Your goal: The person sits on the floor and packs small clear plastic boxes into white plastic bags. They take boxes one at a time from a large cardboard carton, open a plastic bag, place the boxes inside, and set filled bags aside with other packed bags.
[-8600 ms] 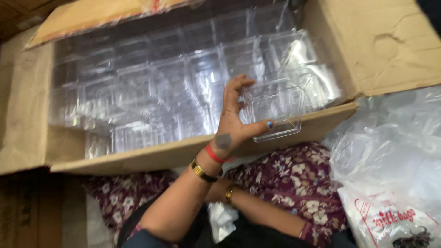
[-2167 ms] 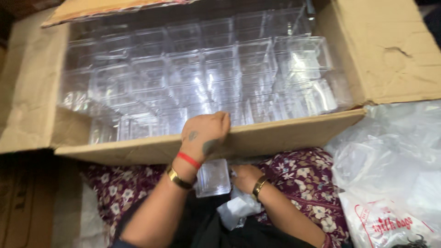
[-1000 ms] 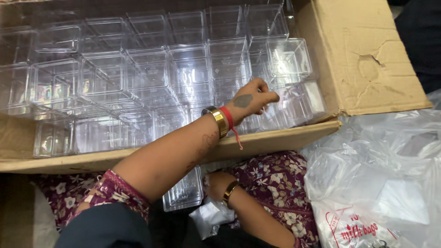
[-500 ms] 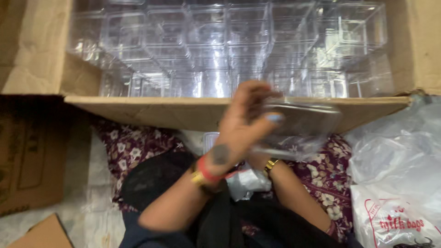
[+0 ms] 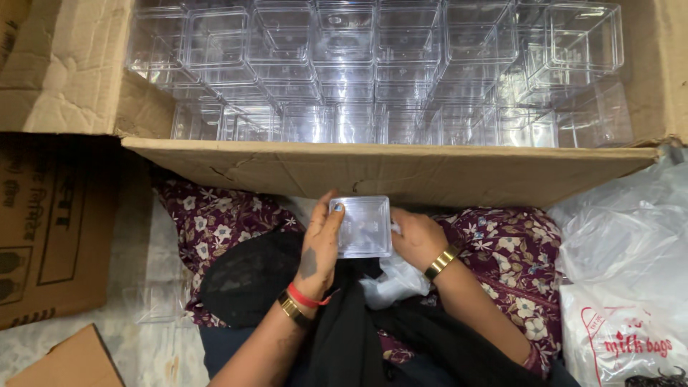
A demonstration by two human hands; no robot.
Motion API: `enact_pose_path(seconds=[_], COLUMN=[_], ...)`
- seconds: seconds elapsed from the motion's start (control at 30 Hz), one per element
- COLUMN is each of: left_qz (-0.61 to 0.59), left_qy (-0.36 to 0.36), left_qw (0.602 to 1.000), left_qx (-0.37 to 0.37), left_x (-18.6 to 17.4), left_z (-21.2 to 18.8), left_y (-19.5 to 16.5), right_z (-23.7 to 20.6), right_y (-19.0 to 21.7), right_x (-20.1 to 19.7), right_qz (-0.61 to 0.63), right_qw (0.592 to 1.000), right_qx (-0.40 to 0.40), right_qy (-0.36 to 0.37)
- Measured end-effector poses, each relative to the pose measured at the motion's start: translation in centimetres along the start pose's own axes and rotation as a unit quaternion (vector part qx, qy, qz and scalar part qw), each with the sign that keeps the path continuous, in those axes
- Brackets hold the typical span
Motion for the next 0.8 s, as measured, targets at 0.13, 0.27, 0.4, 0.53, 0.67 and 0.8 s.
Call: enact_pose_path(seconds=[0.13,0.27,0.4,0.53,0.67,0.8], left_qz=[0.056,0.185,0.373,0.435,0.570,0.713], left_qy=[0.005,0.008,0.013,0.093,0.198,0.207], left_qw=[0.998,0.962,0.825,0.723,0.616,0.517], left_qx=[0.039,0.199,0.425,0.528,0.506,0.426], left_x=[1.2,3.7,7.6,13.0,19.1,21.7], left_z=[-0.3,-2.4,-5.1,-0.4,9.3,14.4], left_y=[-1.3,-6.2,-12.5,-16.5,-18.0,-17.3], right_z=[-0.5,-0.5,-0.1,0.1,0.3,0.7], right_y=[0.3,-0.5,-1.6,-2.8,-4.3,-6.0], right_x=[0.2,0.2,0.6,2.2,3.6,4.2], right_qz=[0.010,0.003,0.021,0.031,0.027,0.009], right_qw=[1.000,0.999,0.999,0.999,0.999,1.000], right_qx=[-0.010,-0.004,0.008,0.008,-0.024,-0.012], right_qy=[-0.014,-0.032,-0.026,0.000,0.009,0.011])
Point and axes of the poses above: each hand's wrist, its own z-axis towards the middle knuckle, its own x-axis out of the palm, y = z × x, the point moved 4 cm from there along z, towards the middle knuckle, and after that the axes turned 5 degrees about -z, right-handed, at the moved point
